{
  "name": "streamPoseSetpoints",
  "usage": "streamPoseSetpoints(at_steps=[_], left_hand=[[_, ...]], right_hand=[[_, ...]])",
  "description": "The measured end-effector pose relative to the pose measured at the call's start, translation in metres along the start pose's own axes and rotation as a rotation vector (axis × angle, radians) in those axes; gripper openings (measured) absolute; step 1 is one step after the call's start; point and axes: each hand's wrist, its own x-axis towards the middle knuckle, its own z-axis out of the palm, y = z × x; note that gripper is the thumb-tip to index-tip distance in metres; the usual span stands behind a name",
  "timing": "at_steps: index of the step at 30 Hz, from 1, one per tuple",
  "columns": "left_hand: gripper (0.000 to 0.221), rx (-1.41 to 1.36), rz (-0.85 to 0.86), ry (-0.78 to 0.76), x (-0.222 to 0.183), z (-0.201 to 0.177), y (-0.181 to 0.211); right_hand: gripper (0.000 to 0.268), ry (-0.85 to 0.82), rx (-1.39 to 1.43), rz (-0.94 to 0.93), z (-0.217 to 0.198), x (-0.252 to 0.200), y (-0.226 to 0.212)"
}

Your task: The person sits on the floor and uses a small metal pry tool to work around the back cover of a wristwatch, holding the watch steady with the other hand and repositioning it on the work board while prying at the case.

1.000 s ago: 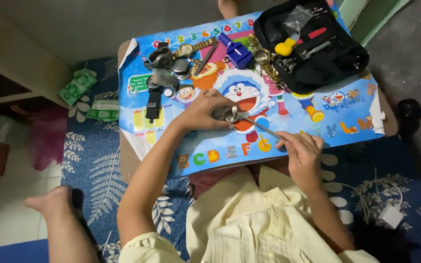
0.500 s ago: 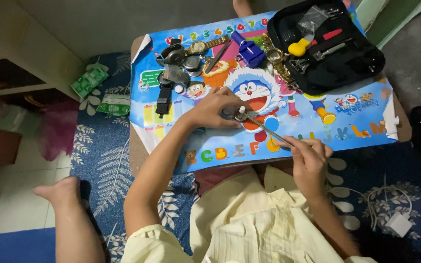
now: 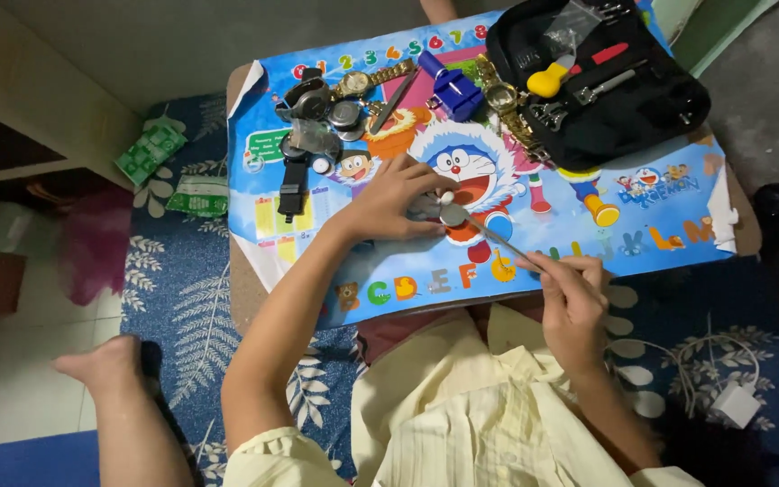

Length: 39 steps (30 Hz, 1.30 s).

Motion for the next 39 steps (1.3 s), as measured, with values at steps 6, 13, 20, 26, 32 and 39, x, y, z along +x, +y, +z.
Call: streamPoseSetpoints(at_steps=[6, 13, 20, 26, 32, 39], left_hand=[[0.059, 0.021, 0.007, 0.007, 0.001, -0.001, 0.004], [0.051, 0.025, 0.025, 0.036, 0.0, -0.001, 0.007], [0.05, 0.047, 0.042, 0.061, -0.001, 0.0, 0.008], [0.045, 0.041, 0.065, 0.056, -0.001, -0.003, 0.009], [0.046, 0.014, 0.04, 0.034, 0.001, -0.009, 0.018], [0.06, -0.087, 0.044, 0.051, -0.003, -0.008, 0.009]], right_hand=[[0.03, 0.072, 0.043, 0.002, 0.004, -0.014, 0.016], [0.03, 0.059, 0.001, -0.019, 0.006, -0.014, 0.008], [0.029, 0.037, 0.064, 0.005, 0.003, -0.009, 0.001], [0.027, 0.081, 0.029, -0.05, 0.002, -0.01, 0.005], [0.029, 0.117, 0.015, -0.126, 0.008, -0.013, 0.015], [0.025, 0.077, -0.095, -0.109, 0.015, -0.002, -0.008]])
